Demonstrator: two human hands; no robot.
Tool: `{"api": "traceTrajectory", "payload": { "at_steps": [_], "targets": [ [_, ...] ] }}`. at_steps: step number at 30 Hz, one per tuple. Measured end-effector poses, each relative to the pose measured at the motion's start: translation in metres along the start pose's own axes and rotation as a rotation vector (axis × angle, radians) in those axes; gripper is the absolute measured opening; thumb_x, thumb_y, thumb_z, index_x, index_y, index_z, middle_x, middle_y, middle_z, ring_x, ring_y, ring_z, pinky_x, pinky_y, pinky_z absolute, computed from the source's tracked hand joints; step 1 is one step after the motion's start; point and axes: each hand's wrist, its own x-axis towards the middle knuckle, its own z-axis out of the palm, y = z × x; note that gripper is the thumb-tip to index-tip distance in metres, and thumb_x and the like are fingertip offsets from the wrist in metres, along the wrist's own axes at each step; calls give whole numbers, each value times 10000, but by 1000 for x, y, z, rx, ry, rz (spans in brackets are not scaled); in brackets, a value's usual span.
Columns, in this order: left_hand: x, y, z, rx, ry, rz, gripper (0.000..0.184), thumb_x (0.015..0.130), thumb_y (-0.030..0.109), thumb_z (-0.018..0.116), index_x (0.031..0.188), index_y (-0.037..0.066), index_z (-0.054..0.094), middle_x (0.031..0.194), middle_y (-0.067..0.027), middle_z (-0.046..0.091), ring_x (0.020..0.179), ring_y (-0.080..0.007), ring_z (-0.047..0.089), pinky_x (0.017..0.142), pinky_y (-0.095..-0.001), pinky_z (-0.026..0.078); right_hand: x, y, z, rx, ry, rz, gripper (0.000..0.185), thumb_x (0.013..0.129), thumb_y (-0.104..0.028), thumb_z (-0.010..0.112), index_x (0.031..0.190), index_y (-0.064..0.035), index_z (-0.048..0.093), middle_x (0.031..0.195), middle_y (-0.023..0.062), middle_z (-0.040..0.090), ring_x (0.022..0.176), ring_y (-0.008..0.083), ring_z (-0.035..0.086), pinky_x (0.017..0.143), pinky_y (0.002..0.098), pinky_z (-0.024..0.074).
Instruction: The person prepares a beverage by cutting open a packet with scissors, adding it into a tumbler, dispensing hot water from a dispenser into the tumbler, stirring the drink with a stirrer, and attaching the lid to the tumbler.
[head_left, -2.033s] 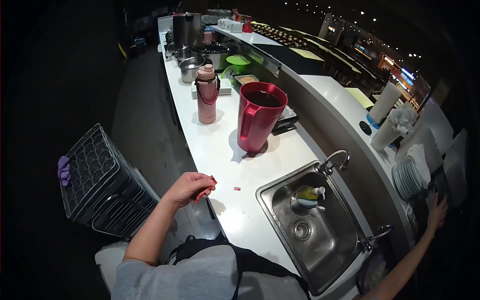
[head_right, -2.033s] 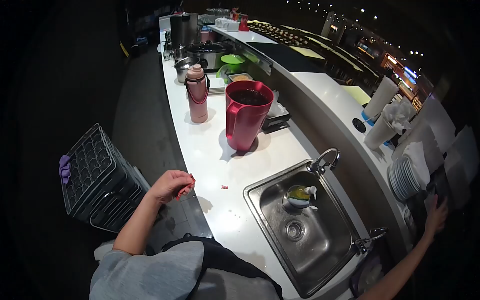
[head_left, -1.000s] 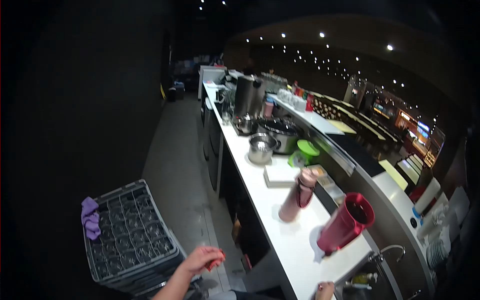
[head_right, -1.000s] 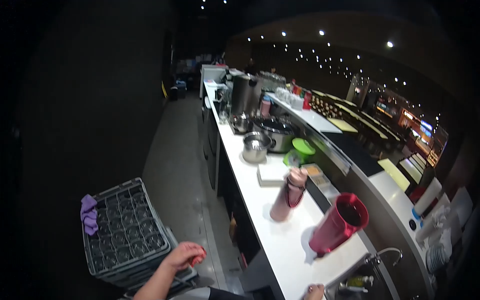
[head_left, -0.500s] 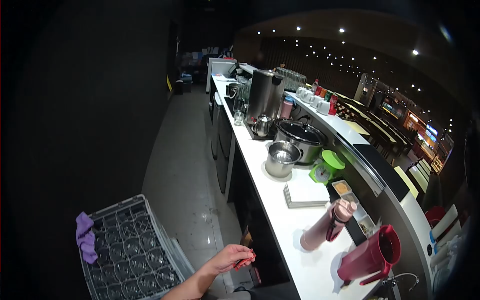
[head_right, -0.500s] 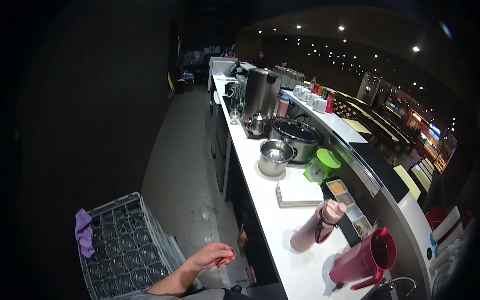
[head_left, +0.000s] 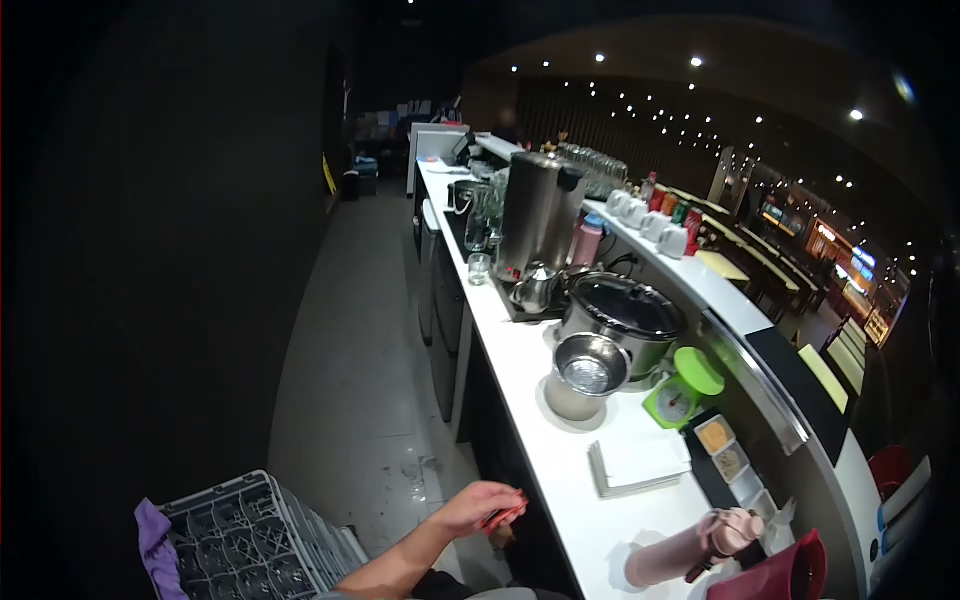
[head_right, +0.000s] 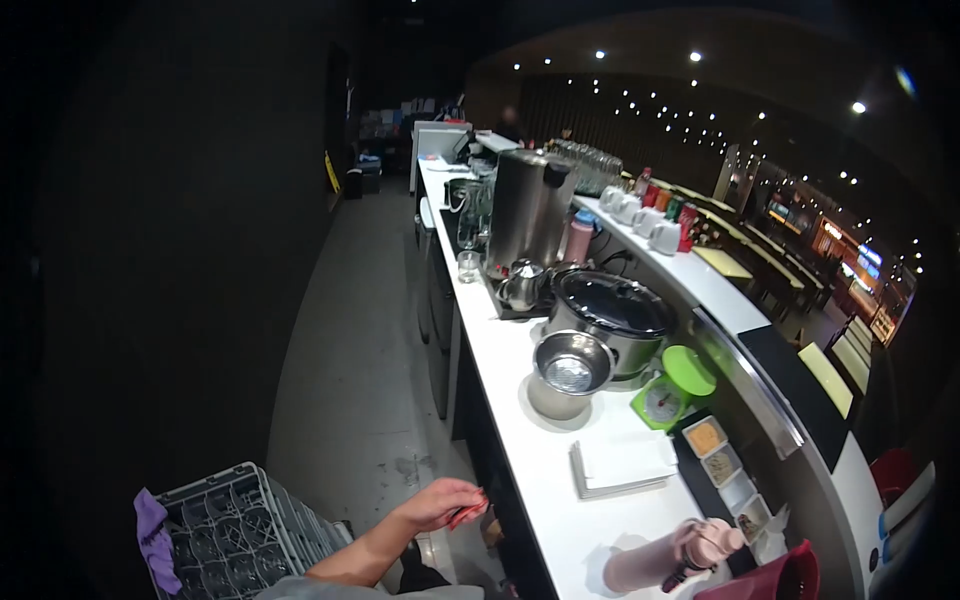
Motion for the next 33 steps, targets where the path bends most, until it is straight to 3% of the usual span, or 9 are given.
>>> {"api": "traceTrajectory", "payload": {
  "at_steps": [2,5,10,15,21,29,33],
  "targets": [
    [24,26,-29,-7,-35,-9,174,901,147,612,938,-21,631,810,-64,635,665,-82,574,610,-198,474,44,-43,-7,30,49,12,231,798,-260,550,787,-95,711,786,111,665,739,294,637,684,483,464],
    [43,75,-67,19,-5,-44,162,899,132,612,938,-24,640,809,-67,644,646,-84,576,591,-201,476,75,-53,-15,-5,69,92,228,798,-255,549,790,-93,709,772,109,656,722,289,631,666,475,462],
    [57,160,-145,123,30,-51,175,883,151,631,915,-22,635,741,-56,635,610,-83,579,518,-176,442,87,-77,-28,-51,19,199,223,798,-245,547,796,-90,707,750,105,642,692,280,620,636,462,460],
    [62,214,-207,118,122,-53,166,865,147,653,887,-16,635,714,-59,626,603,-99,574,490,-201,439,94,-140,-3,-40,-70,150,218,798,-236,545,801,-87,704,728,102,628,663,272,610,606,449,457],
    [93,264,-277,102,182,-52,144,855,127,663,876,-13,638,760,-72,638,616,-110,579,555,-221,471,142,-292,59,96,-314,-30,212,798,-225,543,808,-83,701,702,98,612,628,261,597,570,433,454],
    [139,324,-415,194,299,-74,162,860,126,660,891,-32,646,777,-86,651,635,-108,596,558,-207,482,239,-523,179,312,-847,-189,205,798,-210,540,817,-79,697,666,93,589,581,248,580,522,411,450],
    [130,368,-478,249,488,-12,178,858,126,659,886,-50,649,767,-87,656,639,-108,611,561,-209,489,279,-649,233,362,-1121,-326,202,798,-202,539,822,-76,695,648,90,578,557,241,571,498,401,448]
  ]
}}
